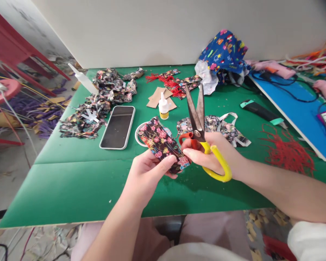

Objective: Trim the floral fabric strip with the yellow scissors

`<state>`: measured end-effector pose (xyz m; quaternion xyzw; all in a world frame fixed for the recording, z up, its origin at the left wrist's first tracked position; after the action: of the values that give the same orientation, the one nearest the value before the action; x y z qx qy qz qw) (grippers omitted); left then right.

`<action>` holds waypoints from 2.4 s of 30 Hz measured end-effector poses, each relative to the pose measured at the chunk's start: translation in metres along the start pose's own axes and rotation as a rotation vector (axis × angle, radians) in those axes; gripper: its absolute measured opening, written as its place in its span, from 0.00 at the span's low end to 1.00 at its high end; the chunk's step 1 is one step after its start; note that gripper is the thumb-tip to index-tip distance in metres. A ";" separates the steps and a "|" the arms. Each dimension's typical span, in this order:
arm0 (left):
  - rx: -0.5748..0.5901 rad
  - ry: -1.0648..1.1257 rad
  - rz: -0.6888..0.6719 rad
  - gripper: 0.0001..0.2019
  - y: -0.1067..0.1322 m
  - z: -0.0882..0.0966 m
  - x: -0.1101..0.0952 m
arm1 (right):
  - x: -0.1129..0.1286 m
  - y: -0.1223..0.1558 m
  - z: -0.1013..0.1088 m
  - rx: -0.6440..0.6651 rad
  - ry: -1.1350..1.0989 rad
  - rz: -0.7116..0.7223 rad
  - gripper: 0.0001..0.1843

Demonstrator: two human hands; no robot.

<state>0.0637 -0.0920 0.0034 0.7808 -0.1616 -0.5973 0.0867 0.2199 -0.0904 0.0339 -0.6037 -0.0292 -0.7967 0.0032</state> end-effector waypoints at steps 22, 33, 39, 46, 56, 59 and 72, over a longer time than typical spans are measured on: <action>-0.169 0.101 -0.128 0.04 -0.003 0.013 -0.013 | -0.012 -0.007 0.002 0.022 0.024 -0.070 0.12; -0.321 0.164 -0.286 0.07 0.000 0.020 -0.022 | -0.001 0.002 0.010 0.444 0.240 -0.212 0.21; -0.295 0.118 -0.313 0.06 0.000 0.020 -0.022 | 0.005 0.001 0.006 0.459 0.299 -0.251 0.18; -0.318 0.097 -0.297 0.05 0.003 0.017 -0.022 | 0.000 0.006 0.000 0.477 -0.072 -0.464 0.07; -0.398 0.101 -0.234 0.05 0.009 0.004 -0.026 | -0.007 0.006 -0.004 0.478 -0.170 -0.475 0.19; -0.389 0.111 -0.231 0.05 0.009 0.004 -0.025 | -0.009 0.006 -0.007 0.450 -0.259 -0.548 0.22; -0.385 0.080 -0.222 0.05 0.008 0.007 -0.023 | -0.018 0.004 -0.012 0.407 -0.294 -0.577 0.27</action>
<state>0.0501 -0.0907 0.0250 0.7859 0.0460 -0.5915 0.1742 0.2137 -0.0959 0.0136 -0.6655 -0.3557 -0.6476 -0.1057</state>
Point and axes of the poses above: each hand's wrist, its own y-axis away from the middle knuckle, its own z-axis out of the back of the hand, x = y × z, the point moved 3 cm from there along -y, towards the middle knuckle, and after that the axes turned 12 degrees about -x, right-handed, at the moved point
